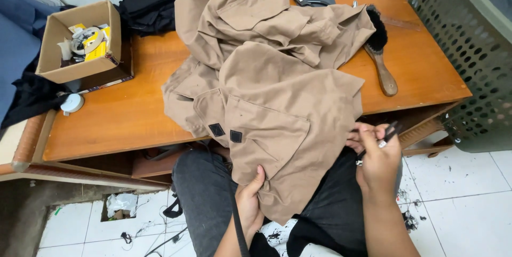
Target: The person is performing finishing work on a tan garment, which involves brushing away lint and using a small tool to trim loose threads.
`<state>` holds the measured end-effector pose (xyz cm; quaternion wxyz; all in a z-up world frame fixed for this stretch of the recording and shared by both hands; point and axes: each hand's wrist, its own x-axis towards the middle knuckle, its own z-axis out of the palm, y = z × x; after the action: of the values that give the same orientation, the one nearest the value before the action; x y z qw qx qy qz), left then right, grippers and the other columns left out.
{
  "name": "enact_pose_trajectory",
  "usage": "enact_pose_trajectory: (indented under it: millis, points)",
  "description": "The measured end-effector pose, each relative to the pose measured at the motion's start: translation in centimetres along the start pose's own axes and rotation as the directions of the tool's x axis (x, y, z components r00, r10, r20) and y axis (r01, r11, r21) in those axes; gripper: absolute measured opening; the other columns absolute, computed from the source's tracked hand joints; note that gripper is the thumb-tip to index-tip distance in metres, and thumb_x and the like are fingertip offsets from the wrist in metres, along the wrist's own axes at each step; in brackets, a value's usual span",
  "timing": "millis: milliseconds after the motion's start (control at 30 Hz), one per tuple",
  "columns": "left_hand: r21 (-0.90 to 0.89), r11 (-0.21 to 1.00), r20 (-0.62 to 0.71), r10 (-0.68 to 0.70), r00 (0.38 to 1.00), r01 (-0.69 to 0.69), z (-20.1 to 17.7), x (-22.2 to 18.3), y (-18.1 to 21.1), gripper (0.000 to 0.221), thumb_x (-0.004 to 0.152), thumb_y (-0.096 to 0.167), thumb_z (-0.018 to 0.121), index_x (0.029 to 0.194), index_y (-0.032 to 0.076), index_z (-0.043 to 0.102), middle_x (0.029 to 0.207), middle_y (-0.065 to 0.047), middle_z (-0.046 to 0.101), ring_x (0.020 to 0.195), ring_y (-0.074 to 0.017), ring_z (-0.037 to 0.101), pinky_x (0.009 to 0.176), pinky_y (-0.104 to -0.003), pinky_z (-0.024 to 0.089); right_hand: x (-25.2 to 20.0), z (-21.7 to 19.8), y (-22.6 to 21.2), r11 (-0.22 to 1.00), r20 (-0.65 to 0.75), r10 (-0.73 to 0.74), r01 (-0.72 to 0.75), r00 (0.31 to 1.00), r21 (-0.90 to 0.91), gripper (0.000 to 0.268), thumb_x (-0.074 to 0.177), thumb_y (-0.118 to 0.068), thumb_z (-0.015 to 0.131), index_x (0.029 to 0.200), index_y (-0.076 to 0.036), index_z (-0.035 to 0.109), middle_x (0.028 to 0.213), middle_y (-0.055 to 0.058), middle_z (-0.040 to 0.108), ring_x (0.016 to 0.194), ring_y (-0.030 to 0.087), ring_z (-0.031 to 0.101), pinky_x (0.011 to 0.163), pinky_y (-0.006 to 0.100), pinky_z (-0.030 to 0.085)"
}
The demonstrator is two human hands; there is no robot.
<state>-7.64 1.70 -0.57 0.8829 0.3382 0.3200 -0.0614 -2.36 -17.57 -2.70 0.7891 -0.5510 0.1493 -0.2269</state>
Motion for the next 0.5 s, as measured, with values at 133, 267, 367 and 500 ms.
enact_pose_trajectory:
  millis: [133,267,367,500]
  points:
    - [-0.022,1.000,0.020,0.001,1.000,-0.001,-0.1,0.0,-0.1,0.053,0.071,0.010,0.052,0.123,0.000,0.045,0.121,-0.014,0.052,0.111,-0.0265,0.048,0.096,-0.037,0.039,0.4,0.0,0.0,0.994,0.031,0.070,-0.067,0.997,-0.091,0.016,0.094,-0.019,0.039,0.086,-0.006,0.036,0.081,0.020,0.060,0.060,0.023,0.060,0.051,0.028,0.051]
    - [-0.029,0.999,-0.031,-0.032,0.999,0.031,0.0,-0.1,-0.2,0.050,0.071,0.008,0.053,0.120,-0.003,0.048,0.120,-0.015,0.054,0.109,-0.0265,0.050,0.094,-0.037,0.039,0.3,0.0,1.6,0.997,0.092,0.035,-0.028,0.995,-0.068,0.039,0.067,0.004,0.065,0.072,-0.015,0.031,0.077,0.011,0.051,0.071,0.010,0.052,0.070,0.025,0.044]
    - [-0.029,0.999,-0.024,-0.044,0.999,0.044,0.1,-0.3,0.1,0.053,0.070,0.008,0.053,0.121,-0.003,0.047,0.121,-0.015,0.053,0.110,-0.0273,0.049,0.095,-0.038,0.039,0.4,0.0,1.7,0.988,-0.034,-0.156,0.157,0.987,0.011,0.036,0.076,0.006,0.058,0.073,-0.014,0.029,0.074,0.009,0.051,0.064,0.015,0.052,0.060,0.026,0.048]
    - [-0.042,0.997,-0.017,-0.061,0.998,0.060,-0.5,-0.1,-0.4,0.052,0.071,0.008,0.052,0.121,-0.003,0.047,0.121,-0.015,0.052,0.109,-0.0277,0.049,0.094,-0.039,0.039,0.4,-0.5,0.7,0.965,-0.064,-0.262,0.260,0.963,-0.034,0.024,0.093,-0.005,0.043,0.077,-0.013,0.026,0.076,0.011,0.049,0.057,0.017,0.052,0.053,0.027,0.050]
